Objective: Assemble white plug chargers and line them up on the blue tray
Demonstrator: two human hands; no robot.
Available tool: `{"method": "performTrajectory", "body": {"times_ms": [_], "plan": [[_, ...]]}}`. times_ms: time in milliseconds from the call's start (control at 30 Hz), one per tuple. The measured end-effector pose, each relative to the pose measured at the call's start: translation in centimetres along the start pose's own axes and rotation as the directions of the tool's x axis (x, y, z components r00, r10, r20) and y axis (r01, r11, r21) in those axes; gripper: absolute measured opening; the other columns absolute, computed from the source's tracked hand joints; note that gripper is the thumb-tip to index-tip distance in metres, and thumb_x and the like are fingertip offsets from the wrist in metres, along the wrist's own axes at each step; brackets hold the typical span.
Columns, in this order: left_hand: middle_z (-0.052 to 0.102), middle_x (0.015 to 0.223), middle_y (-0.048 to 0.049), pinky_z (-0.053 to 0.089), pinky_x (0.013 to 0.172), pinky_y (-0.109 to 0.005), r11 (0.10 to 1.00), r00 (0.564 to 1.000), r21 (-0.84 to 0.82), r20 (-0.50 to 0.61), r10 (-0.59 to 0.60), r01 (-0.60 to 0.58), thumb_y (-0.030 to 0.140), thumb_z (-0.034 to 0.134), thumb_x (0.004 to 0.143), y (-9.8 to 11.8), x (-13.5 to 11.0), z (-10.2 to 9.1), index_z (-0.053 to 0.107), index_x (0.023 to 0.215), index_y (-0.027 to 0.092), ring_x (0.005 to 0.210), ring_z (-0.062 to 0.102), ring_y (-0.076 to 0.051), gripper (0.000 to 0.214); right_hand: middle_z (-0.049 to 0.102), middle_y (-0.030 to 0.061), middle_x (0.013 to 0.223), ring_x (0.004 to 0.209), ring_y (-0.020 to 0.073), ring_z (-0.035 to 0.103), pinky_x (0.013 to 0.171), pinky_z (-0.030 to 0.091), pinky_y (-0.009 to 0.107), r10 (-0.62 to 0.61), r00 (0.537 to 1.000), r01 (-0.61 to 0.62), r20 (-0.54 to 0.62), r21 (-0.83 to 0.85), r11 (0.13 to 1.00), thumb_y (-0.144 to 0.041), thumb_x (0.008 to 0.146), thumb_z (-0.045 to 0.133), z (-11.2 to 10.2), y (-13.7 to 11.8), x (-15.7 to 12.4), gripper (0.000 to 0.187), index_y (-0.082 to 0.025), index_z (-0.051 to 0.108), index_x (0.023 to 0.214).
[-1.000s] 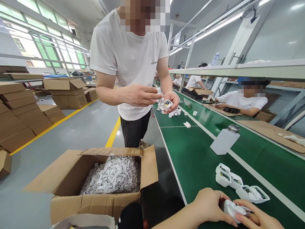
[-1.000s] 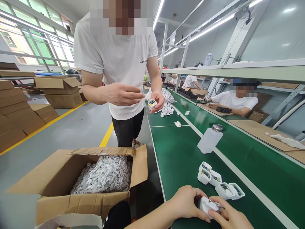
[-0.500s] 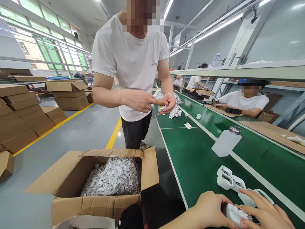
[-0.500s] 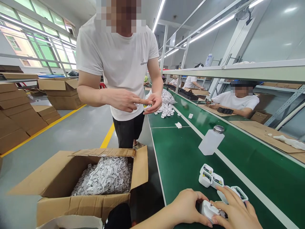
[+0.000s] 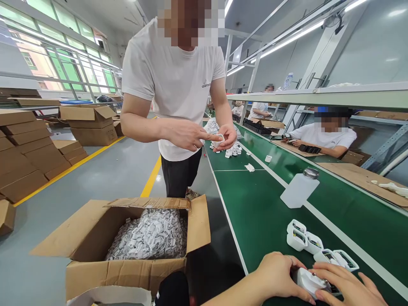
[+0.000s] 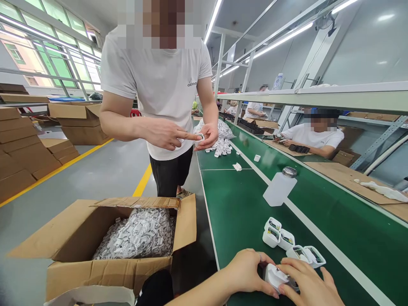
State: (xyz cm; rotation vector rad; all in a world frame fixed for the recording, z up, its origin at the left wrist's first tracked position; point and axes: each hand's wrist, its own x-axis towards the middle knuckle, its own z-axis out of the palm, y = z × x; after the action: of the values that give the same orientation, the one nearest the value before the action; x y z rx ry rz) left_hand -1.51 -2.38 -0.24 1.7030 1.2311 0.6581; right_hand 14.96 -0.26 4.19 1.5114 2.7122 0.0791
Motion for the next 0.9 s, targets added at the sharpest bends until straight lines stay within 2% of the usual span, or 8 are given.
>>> {"method": "performTrajectory", "body": {"times_ms": [233, 400, 733, 900], "plan": [[0.057, 0.09, 0.0014, 0.039, 0.075, -0.028, 1.0, 1.0, -0.011, -0.005, 0.002, -0.002, 0.044, 0.063, 0.05, 0.1, -0.1, 0.0, 0.053, 0.099, 0.027, 0.084, 0.051, -0.018, 0.053, 0.064, 0.0011, 0.082, 0.079, 0.0266, 0.057, 0.074, 0.036, 0.053, -0.049, 0.999, 0.049, 0.008, -0.008, 0.999, -0.024, 0.064, 0.044, -0.4, -1.4, 0.5, 0.024, -0.029, 0.063, 0.077], [0.058, 0.085, 0.0025, 0.039, 0.072, -0.026, 1.0, 1.0, -0.003, -0.018, 0.009, -0.009, 0.043, 0.063, 0.05, 0.1, -0.1, 0.0, 0.054, 0.098, 0.027, 0.081, 0.051, -0.017, 0.051, 0.063, 0.002, 0.073, 0.075, 0.0244, 0.057, 0.076, 0.032, 0.05, -0.042, 0.997, 0.036, -0.063, -0.095, 0.995, -0.008, 0.058, 0.043, -0.7, -2.8, 0.5, 0.028, -0.024, 0.062, 0.071], [0.057, 0.079, 0.0031, 0.039, 0.068, -0.025, 1.0, 1.0, 0.001, -0.019, -0.013, 0.013, 0.043, 0.062, 0.051, 0.3, -0.2, -0.2, 0.054, 0.096, 0.027, 0.079, 0.05, -0.016, 0.049, 0.06, -0.0002, 0.059, 0.063, 0.02, 0.056, 0.07, 0.033, 0.038, 0.044, 0.998, -0.037, 0.038, -0.163, 0.986, 0.001, 0.046, 0.039, -1.9, -4.5, 1.6, 0.026, -0.019, 0.055, 0.053], [0.056, 0.078, 0.0024, 0.04, 0.068, -0.026, 1.0, 1.0, 0.018, -0.018, -0.006, 0.006, 0.043, 0.061, 0.052, 0.5, -0.3, -0.1, 0.054, 0.096, 0.027, 0.079, 0.049, -0.017, 0.047, 0.059, 0.001, 0.06, 0.067, 0.0204, 0.056, 0.063, 0.033, 0.032, 0.041, 0.996, -0.031, 0.074, -0.135, 0.99, 0.0, 0.047, 0.041, -1.8, -4.2, 1.7, 0.024, -0.018, 0.055, 0.053]]}}
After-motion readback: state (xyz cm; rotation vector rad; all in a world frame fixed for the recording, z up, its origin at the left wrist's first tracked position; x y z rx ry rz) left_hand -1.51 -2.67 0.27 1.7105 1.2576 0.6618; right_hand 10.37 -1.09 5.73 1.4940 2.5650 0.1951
